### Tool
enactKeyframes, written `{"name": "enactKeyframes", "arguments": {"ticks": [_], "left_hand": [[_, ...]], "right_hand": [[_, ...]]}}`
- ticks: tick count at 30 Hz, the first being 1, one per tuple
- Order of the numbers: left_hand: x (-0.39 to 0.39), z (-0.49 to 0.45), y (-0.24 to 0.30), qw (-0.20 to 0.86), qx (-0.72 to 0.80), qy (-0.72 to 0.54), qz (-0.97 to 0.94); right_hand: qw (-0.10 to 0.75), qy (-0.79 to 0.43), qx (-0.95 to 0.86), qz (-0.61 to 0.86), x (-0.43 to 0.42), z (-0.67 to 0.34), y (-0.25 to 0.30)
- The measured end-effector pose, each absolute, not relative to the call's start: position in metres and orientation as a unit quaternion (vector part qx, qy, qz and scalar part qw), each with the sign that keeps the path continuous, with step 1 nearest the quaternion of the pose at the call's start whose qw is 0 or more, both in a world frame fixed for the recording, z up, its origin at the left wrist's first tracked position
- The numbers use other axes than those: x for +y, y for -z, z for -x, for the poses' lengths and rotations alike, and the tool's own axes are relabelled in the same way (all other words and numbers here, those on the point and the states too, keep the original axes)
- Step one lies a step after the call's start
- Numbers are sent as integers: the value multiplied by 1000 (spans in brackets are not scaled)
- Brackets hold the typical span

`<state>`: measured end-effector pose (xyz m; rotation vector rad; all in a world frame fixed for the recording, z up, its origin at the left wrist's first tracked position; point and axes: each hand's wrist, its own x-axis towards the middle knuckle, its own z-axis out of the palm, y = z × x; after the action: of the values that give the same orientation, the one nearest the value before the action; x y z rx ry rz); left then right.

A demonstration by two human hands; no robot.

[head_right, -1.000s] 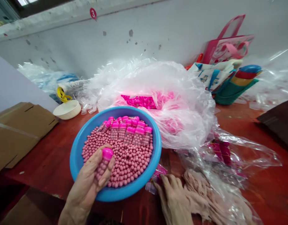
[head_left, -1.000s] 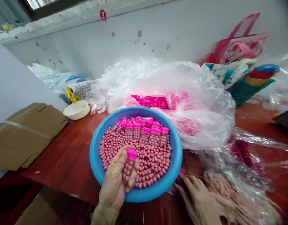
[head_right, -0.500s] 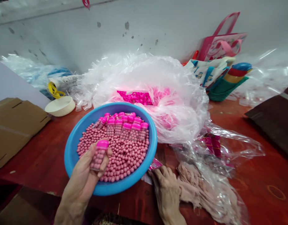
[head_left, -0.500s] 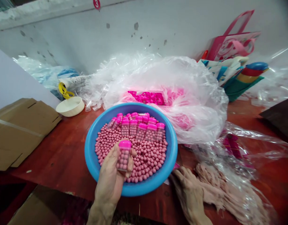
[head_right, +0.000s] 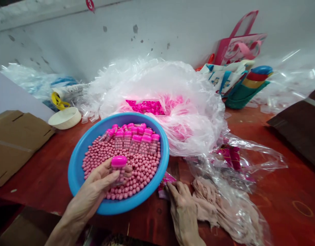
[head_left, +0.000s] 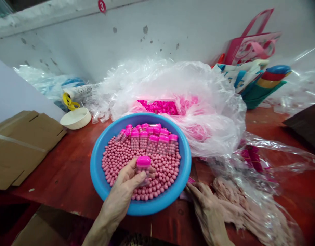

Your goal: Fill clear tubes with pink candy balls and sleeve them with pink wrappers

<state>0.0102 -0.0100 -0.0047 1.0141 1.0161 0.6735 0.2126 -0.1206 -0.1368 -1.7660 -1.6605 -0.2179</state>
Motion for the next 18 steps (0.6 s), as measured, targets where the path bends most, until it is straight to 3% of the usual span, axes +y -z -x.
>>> {"name": "enactKeyframes", "arguments": {"ticks": [8,13,18], "left_hand": [[25,-28,-6,509,436,-248,-699],[35,-38,0,469,420,-227,-743],[1,-32,-7,451,425,-316,-719]], "right_hand": [[409,75,-620,665,-124,-212,136],[461,65,-589,661,-126,-213,133],[498,17,-543,676,-130,-213,127]]}}
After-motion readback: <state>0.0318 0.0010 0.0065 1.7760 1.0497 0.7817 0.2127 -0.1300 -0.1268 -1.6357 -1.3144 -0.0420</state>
